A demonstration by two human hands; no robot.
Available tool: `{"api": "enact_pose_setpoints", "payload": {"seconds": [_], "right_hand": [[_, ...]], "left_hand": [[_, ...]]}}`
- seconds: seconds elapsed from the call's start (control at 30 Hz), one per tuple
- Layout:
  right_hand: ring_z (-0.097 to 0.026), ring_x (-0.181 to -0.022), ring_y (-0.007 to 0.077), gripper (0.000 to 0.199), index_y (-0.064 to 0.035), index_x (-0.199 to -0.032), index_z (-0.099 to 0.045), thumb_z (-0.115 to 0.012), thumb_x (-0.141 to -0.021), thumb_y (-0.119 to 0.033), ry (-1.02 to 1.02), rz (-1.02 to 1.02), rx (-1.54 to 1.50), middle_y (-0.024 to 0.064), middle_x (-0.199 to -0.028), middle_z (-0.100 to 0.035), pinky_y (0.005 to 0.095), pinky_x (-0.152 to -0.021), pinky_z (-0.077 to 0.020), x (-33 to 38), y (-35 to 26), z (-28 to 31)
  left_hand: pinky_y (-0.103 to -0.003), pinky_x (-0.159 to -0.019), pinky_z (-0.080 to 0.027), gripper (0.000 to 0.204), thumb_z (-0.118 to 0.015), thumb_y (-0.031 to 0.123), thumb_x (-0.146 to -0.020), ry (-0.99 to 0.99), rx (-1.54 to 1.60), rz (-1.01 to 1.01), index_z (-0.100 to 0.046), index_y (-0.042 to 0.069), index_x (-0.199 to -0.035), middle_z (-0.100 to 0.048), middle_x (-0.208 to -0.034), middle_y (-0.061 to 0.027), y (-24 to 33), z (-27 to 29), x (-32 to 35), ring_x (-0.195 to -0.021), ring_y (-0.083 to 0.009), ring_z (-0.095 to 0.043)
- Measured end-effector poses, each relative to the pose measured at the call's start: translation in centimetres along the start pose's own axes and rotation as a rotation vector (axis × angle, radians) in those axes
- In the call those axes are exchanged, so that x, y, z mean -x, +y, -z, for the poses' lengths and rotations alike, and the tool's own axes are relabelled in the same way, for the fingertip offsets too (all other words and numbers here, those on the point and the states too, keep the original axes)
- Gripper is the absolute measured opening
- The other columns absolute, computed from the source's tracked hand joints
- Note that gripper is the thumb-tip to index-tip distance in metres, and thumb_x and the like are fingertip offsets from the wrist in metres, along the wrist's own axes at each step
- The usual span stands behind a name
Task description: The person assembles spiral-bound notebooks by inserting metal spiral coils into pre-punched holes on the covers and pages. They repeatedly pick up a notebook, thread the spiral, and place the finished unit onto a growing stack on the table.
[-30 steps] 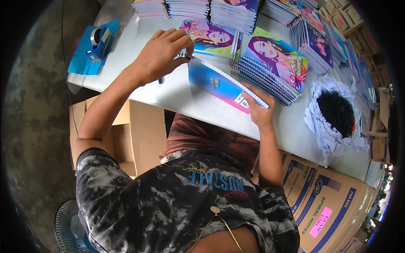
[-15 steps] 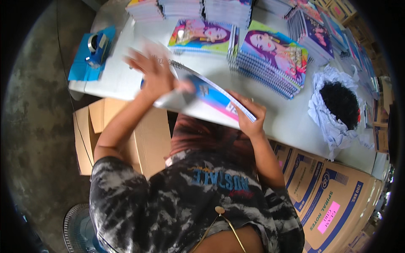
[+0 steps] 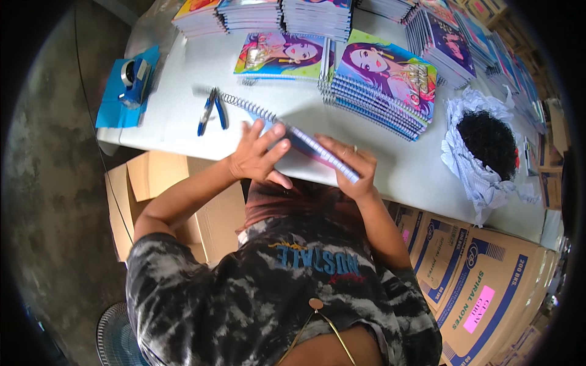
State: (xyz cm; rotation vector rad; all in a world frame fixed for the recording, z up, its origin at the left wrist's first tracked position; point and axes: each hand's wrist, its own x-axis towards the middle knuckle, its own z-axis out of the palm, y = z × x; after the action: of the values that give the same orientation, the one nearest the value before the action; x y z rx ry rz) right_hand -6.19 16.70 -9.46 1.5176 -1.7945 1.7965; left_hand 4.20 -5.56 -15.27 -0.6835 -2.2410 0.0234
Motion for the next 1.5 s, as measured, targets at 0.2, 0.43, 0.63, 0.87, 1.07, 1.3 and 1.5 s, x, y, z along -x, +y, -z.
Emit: {"api": "enact_pose_setpoints", "payload": {"seconds": [0.2, 0.43, 0.63, 0.87, 1.07, 1.3, 1.5], "right_hand": [[-0.065, -0.089, 0.0253, 0.038, -0.0006, -0.104, -0.063, -0.056, -0.069, 0.011, -0.004, 0.004, -0.005, 0.0137, -0.101, -0.065, 0.0300, -0.075, -0.0527, 0.1, -0.2, -0.5], [-0.065, -0.087, 0.0247, 0.037, -0.0017, -0.106, -0.062, -0.056, -0.072, 0.011, 0.013, -0.080, -0.034, 0.0120, -0.101, -0.065, 0.0302, -0.074, -0.0523, -0.1, 0.0, -0.7], [-0.065, -0.089, 0.0251, 0.040, -0.0022, -0.107, -0.062, -0.055, -0.070, 0.012, 0.041, -0.076, -0.010, 0.0135, -0.103, -0.064, 0.0309, -0.074, -0.0520, 0.4, 0.3, -1.0], [-0.065, -0.085, 0.0249, 0.038, -0.0033, -0.108, -0.062, -0.058, -0.072, 0.008, 0.046, -0.084, 0.012, 0.0110, -0.100, -0.065, 0.0316, -0.072, -0.0527, 0.0, 0.2, -1.1], [-0.065, -0.086, 0.0254, 0.038, -0.0020, -0.109, -0.060, -0.058, -0.072, 0.009, 0.060, -0.083, -0.010, 0.0124, -0.103, -0.064, 0.0316, -0.071, -0.0522, -0.3, 0.2, -1.9], [-0.065, -0.081, 0.0271, 0.044, -0.0024, -0.112, -0.059, -0.061, -0.069, 0.006, -0.021, -0.051, 0.032, 0.0135, -0.101, -0.064, 0.0321, -0.065, -0.0514, -0.7, -0.4, -2.1], [-0.065, -0.080, 0.0269, 0.044, -0.0032, -0.112, -0.059, -0.062, -0.069, 0.004, 0.026, -0.123, -0.031, 0.0148, -0.099, -0.064, 0.0320, -0.067, -0.0507, -0.1, -0.1, -2.1]], "left_hand": [[-0.047, -0.107, -0.013, 0.092, -0.045, 0.065, -0.080, 0.377, 0.018, 0.327, -0.024, -0.008, -0.132, -0.018, -0.140, -0.0261, -4.2, -1.2, -2.4, -0.134, -0.0345, -0.012], [-0.057, -0.104, -0.003, 0.093, -0.036, 0.068, -0.080, 0.192, 0.017, 0.218, -0.022, -0.007, -0.134, -0.020, -0.139, -0.0287, 0.1, -0.9, -4.1, -0.131, -0.0448, -0.015], [-0.062, -0.100, 0.007, 0.110, -0.032, 0.079, -0.072, 0.177, -0.044, 0.134, -0.022, -0.011, -0.134, -0.010, -0.141, -0.0338, -0.8, -0.8, -3.5, -0.132, -0.0488, -0.001], [-0.063, -0.100, 0.005, 0.103, -0.041, 0.081, -0.067, 0.103, 0.051, -0.050, -0.033, 0.003, -0.134, -0.025, -0.136, -0.0324, 1.6, 0.0, -4.5, -0.127, -0.0452, -0.026], [-0.060, -0.103, -0.006, 0.110, -0.038, 0.079, -0.069, -0.035, 0.166, 0.443, -0.023, -0.010, -0.133, -0.015, -0.139, -0.0335, 1.3, -0.1, -6.6, -0.130, -0.0485, -0.014], [-0.064, -0.096, -0.019, 0.110, -0.042, 0.081, -0.064, -0.174, 0.083, 0.503, -0.034, -0.007, -0.131, -0.032, -0.127, -0.0331, 0.9, 1.0, -7.2, -0.116, -0.0502, -0.029], [-0.059, -0.097, -0.019, 0.101, -0.049, 0.075, -0.068, 0.061, 0.201, 0.062, -0.036, -0.003, -0.130, -0.036, -0.125, -0.0273, 1.9, 1.0, -8.1, -0.120, -0.0447, -0.027]]}}
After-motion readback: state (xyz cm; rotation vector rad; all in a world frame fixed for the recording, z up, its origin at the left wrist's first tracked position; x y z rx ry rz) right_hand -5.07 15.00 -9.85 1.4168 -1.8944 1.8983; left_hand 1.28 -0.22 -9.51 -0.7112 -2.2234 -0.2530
